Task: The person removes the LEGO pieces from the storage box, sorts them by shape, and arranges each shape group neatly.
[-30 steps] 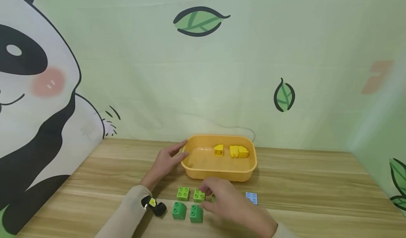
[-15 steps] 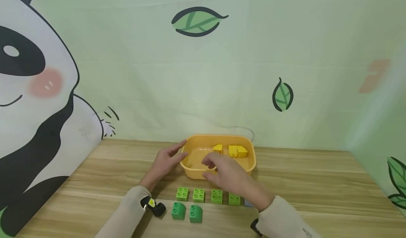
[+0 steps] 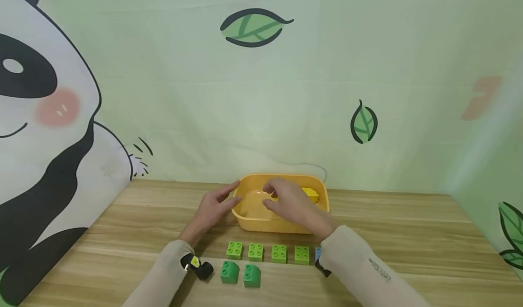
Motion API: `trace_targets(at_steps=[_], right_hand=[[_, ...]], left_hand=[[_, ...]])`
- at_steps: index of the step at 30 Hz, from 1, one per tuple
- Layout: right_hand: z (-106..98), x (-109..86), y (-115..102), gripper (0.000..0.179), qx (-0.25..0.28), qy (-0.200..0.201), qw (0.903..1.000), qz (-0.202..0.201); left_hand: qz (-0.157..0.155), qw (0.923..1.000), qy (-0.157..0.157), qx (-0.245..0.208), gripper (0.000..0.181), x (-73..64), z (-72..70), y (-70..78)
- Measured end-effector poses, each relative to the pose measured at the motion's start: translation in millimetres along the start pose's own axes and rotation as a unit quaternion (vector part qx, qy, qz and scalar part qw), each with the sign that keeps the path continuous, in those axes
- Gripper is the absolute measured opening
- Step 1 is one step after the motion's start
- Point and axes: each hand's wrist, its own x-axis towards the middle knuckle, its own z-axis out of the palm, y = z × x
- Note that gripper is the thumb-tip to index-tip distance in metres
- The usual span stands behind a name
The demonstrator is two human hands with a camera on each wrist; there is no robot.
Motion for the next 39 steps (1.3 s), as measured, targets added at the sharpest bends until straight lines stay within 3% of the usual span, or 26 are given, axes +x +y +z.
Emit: trace_targets(at_steps=[16, 34, 39], right_hand=[[3, 29.6, 29, 0.028, -0.053, -0.003, 0.9982, 0.026], [2, 46.9, 47, 0.037, -0.088, -0.048, 0.9892, 0.107], [4, 47.4, 51, 0.037, -0.093, -0.056, 0.9887, 0.104]], left_hand=[[-0.006, 1.0000, 0.000, -0.003, 0.053, -0.6, -1.3, -0.7], [-0.003, 0.9999, -0.005, -0.009, 0.053, 0.0, -0.9, 2.0], [0.003, 0.9999, -0.005, -0.011, 0.053, 0.3, -0.5, 2.0]])
